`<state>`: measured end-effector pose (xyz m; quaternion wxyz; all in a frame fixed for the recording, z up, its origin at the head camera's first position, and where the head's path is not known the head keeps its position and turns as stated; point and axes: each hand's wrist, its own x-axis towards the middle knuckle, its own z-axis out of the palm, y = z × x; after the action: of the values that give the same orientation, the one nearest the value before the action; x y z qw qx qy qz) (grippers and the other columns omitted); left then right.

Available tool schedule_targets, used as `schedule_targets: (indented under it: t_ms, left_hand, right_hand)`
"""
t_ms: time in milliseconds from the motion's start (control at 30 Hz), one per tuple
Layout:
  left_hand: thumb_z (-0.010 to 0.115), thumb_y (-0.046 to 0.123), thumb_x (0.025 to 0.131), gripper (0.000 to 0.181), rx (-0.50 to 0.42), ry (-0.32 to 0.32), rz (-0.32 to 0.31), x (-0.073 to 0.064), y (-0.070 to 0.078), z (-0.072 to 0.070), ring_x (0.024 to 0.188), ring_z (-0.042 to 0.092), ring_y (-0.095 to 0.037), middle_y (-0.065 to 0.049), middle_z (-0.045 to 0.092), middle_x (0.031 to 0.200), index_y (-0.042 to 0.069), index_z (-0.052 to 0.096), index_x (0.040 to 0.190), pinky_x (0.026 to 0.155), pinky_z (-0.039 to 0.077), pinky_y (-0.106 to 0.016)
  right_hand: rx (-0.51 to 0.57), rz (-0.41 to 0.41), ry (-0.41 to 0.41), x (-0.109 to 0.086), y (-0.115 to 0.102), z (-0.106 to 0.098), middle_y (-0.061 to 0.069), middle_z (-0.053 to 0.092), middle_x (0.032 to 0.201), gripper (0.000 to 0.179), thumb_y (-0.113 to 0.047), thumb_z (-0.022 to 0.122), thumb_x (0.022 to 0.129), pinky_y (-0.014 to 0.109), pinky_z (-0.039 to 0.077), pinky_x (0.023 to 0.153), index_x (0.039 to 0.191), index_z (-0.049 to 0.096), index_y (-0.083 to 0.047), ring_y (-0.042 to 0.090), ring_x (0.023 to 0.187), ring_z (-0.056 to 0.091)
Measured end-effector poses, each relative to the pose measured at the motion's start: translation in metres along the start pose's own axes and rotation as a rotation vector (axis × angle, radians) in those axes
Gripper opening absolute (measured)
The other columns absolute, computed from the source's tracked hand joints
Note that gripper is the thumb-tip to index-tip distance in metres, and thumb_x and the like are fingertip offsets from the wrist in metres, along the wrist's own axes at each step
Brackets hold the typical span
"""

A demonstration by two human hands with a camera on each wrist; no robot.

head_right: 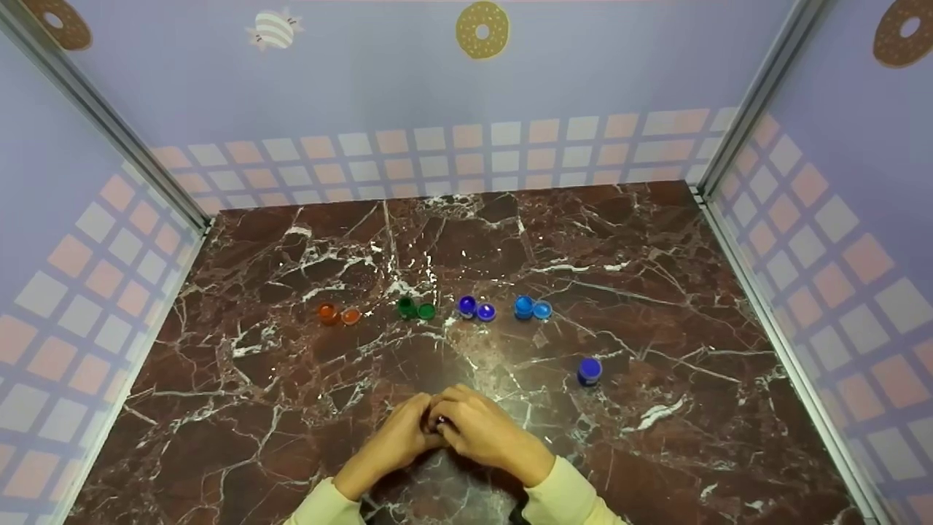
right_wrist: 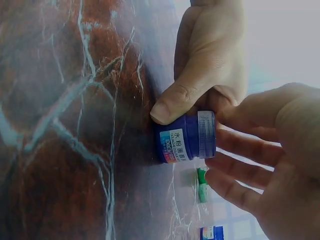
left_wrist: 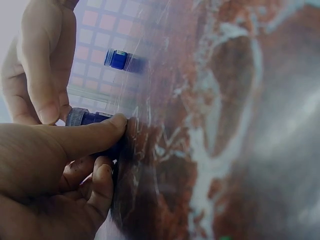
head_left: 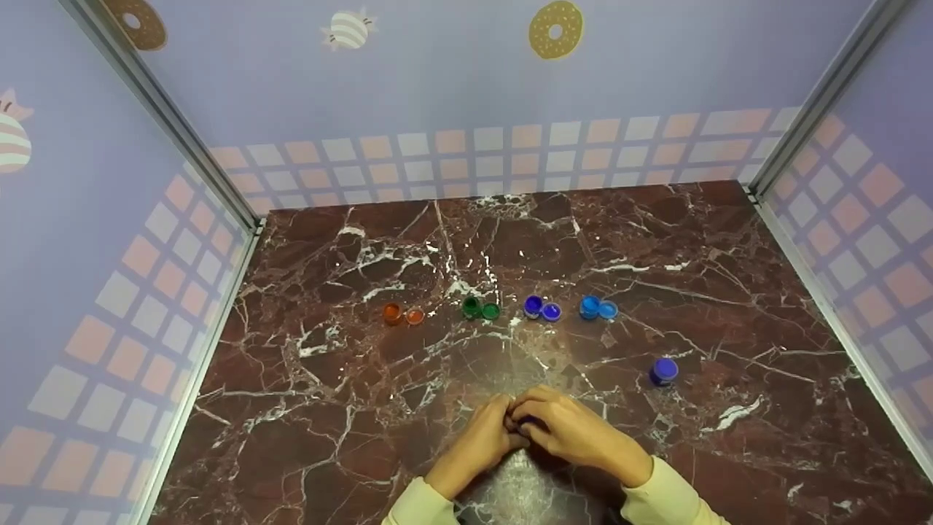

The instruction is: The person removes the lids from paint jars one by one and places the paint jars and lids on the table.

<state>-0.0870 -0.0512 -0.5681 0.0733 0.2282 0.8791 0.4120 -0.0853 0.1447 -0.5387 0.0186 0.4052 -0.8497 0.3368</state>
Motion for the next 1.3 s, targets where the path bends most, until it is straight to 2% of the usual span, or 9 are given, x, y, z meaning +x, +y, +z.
schedule_targets:
  t_ms: [200, 400, 567, 733, 833, 967, 1100, 1300]
  left_hand:
    - [0.091, 0.013, 0.075, 0.038, 0.008, -0.008, 0.005, 0.0, 0.0, 0.001, 0.075, 0.044, -0.007, 0.008, 0.049, 0.081, 0.011, 0.055, 0.089, 0.07, 0.045, -0.028]
    - [0.091, 0.015, 0.077, 0.037, -0.005, -0.001, 0.003, -0.001, 0.002, 0.002, 0.076, 0.047, -0.007, 0.004, 0.055, 0.082, 0.01, 0.057, 0.09, 0.071, 0.046, -0.026]
    - [0.092, 0.013, 0.075, 0.038, 0.007, 0.006, -0.002, -0.001, 0.003, 0.002, 0.077, 0.048, -0.007, 0.005, 0.054, 0.083, 0.011, 0.057, 0.091, 0.072, 0.046, -0.028]
    - [0.092, 0.014, 0.074, 0.04, 0.024, 0.001, -0.004, 0.0, 0.003, 0.003, 0.079, 0.048, -0.009, 0.006, 0.053, 0.084, 0.011, 0.057, 0.092, 0.072, 0.047, -0.029]
    - [0.092, 0.012, 0.074, 0.04, 0.022, 0.0, 0.001, 0.0, 0.003, 0.003, 0.079, 0.049, -0.009, 0.004, 0.054, 0.084, 0.01, 0.057, 0.093, 0.072, 0.048, -0.029]
    - [0.09, 0.008, 0.075, 0.038, 0.007, 0.001, 0.005, -0.001, 0.004, 0.003, 0.077, 0.048, -0.008, 0.002, 0.055, 0.083, 0.008, 0.057, 0.093, 0.07, 0.048, -0.027]
    - [0.088, 0.004, 0.077, 0.036, 0.018, 0.009, 0.023, -0.002, 0.006, 0.003, 0.078, 0.048, -0.009, 0.002, 0.054, 0.084, 0.007, 0.057, 0.095, 0.071, 0.046, -0.028]
    - [0.086, 0.002, 0.078, 0.037, 0.107, 0.052, 0.051, -0.005, 0.009, 0.008, 0.085, 0.055, -0.015, -0.003, 0.057, 0.094, 0.006, 0.058, 0.102, 0.079, 0.049, -0.033]
  right_hand:
    - [0.007, 0.011, 0.01, -0.001, 0.0, 0.001, 0.006, 0.069, 0.112, 0.015, -0.004, 0.074, 0.091, 0.037, 0.056, 0.092, 0.105, 0.073, -0.004, 0.02, 0.105, 0.066]
    - [-0.044, 0.031, 0.005, -0.003, -0.001, 0.002, 0.005, 0.067, 0.111, 0.025, -0.002, 0.082, 0.084, 0.036, 0.057, 0.088, 0.108, 0.073, -0.002, 0.021, 0.101, 0.066]
    - [-0.065, -0.001, 0.018, -0.005, -0.002, 0.002, 0.005, 0.067, 0.109, 0.03, 0.002, 0.083, 0.079, 0.034, 0.056, 0.088, 0.107, 0.073, -0.002, 0.02, 0.1, 0.065]
    - [-0.034, -0.038, 0.029, -0.006, -0.001, 0.001, 0.005, 0.068, 0.112, 0.036, 0.008, 0.079, 0.075, 0.035, 0.055, 0.093, 0.108, 0.072, -0.002, 0.021, 0.105, 0.065]
    - [-0.011, -0.015, 0.027, -0.007, -0.002, -0.001, 0.005, 0.066, 0.114, 0.036, 0.006, 0.078, 0.077, 0.034, 0.056, 0.092, 0.111, 0.072, -0.002, 0.02, 0.105, 0.065]
    - [0.02, 0.06, 0.023, -0.008, -0.003, -0.006, 0.006, 0.063, 0.117, 0.034, 0.002, 0.076, 0.085, 0.035, 0.056, 0.09, 0.118, 0.07, -0.001, 0.019, 0.105, 0.063]
    - [0.062, 0.115, 0.05, -0.009, -0.003, -0.009, 0.007, 0.061, 0.118, 0.036, 0.001, 0.074, 0.087, 0.038, 0.056, 0.086, 0.123, 0.067, 0.001, 0.018, 0.102, 0.062]
    - [0.088, 0.097, 0.147, -0.014, 0.002, -0.008, 0.008, 0.063, 0.119, 0.038, 0.003, 0.075, 0.086, 0.041, 0.057, 0.088, 0.123, 0.065, 0.003, 0.022, 0.104, 0.065]
